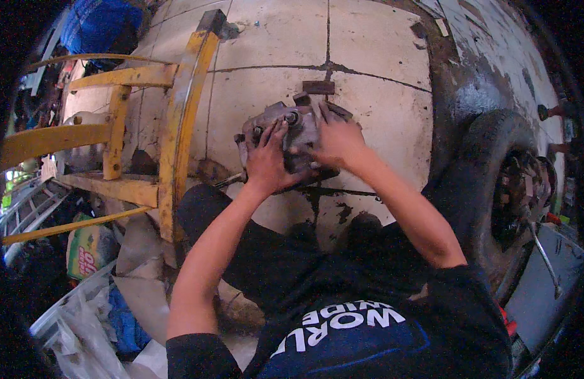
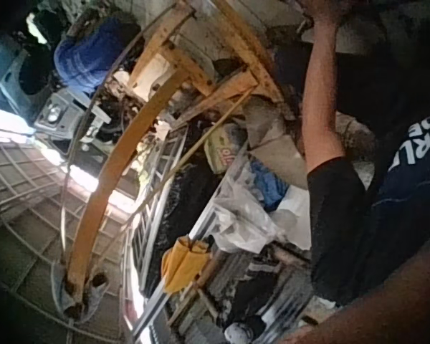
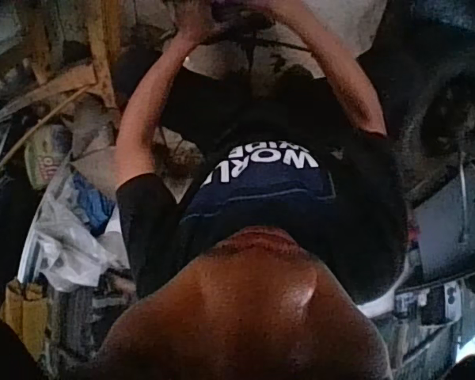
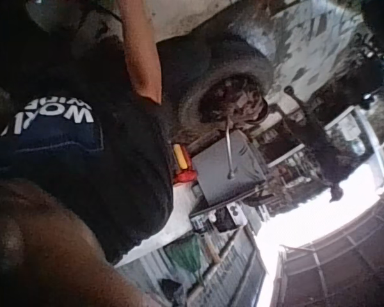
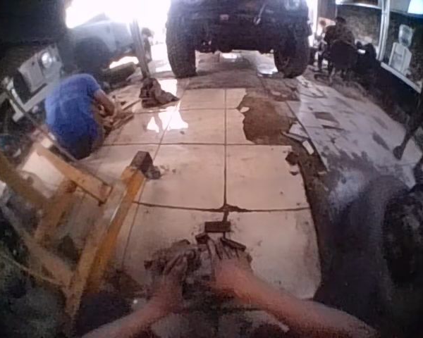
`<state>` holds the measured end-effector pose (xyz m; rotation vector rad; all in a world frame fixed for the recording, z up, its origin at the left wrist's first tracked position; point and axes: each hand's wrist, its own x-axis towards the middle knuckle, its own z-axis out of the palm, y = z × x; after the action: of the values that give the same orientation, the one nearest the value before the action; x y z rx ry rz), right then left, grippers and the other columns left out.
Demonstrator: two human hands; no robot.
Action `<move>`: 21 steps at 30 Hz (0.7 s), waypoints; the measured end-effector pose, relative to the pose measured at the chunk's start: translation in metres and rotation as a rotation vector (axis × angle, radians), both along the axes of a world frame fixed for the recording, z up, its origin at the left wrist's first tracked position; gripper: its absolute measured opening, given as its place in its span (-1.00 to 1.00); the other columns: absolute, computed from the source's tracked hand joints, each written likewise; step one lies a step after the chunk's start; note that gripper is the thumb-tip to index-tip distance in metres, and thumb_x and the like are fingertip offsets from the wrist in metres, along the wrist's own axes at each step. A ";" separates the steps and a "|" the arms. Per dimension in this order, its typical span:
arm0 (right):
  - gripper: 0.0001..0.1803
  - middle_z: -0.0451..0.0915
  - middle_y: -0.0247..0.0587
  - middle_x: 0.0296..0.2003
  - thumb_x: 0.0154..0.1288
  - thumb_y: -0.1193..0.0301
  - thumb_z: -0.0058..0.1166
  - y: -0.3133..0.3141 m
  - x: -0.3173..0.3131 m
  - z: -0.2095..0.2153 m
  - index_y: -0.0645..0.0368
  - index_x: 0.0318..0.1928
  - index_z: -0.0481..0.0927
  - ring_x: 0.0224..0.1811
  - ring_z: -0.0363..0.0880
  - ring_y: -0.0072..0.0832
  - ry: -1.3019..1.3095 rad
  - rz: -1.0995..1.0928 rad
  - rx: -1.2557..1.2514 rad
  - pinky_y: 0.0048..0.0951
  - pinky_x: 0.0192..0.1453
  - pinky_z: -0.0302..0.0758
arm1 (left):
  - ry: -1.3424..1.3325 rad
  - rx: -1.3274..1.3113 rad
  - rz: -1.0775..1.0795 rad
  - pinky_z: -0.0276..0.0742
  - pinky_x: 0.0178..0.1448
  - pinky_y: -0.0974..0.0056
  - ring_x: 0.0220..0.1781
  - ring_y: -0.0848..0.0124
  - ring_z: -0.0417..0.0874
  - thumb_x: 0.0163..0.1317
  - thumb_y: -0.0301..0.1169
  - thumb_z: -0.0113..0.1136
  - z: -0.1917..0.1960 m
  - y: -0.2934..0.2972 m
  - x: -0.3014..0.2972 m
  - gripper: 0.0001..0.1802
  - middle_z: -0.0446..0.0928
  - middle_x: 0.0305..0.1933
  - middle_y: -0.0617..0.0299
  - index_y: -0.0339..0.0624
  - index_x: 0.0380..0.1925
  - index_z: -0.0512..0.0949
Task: The person sits on the floor and assembles a mechanical part by hand, repeatedly attaching and detaching small metal components. The person manipulates the part with both hands, adjusting the position of the components throughout the process.
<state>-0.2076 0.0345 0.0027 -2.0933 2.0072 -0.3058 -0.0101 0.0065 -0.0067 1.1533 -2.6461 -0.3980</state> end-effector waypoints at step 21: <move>-0.70 0.63 0.13 -0.33 -0.02 0.42 0.08 0.021 -0.057 0.061 0.20 -0.21 0.66 -0.17 0.62 0.05 -0.445 0.171 0.524 -0.04 -0.04 0.54 | 0.005 -0.075 0.001 -0.15 0.51 -0.13 0.41 0.09 0.28 -0.37 0.33 0.45 -0.002 -0.001 0.005 0.30 0.36 0.31 -0.02 -0.25 0.31 0.18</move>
<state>-0.2649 0.0552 0.0636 -1.6717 1.4462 -0.1690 -0.0049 0.0051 -0.0084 1.1293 -2.6325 -0.2984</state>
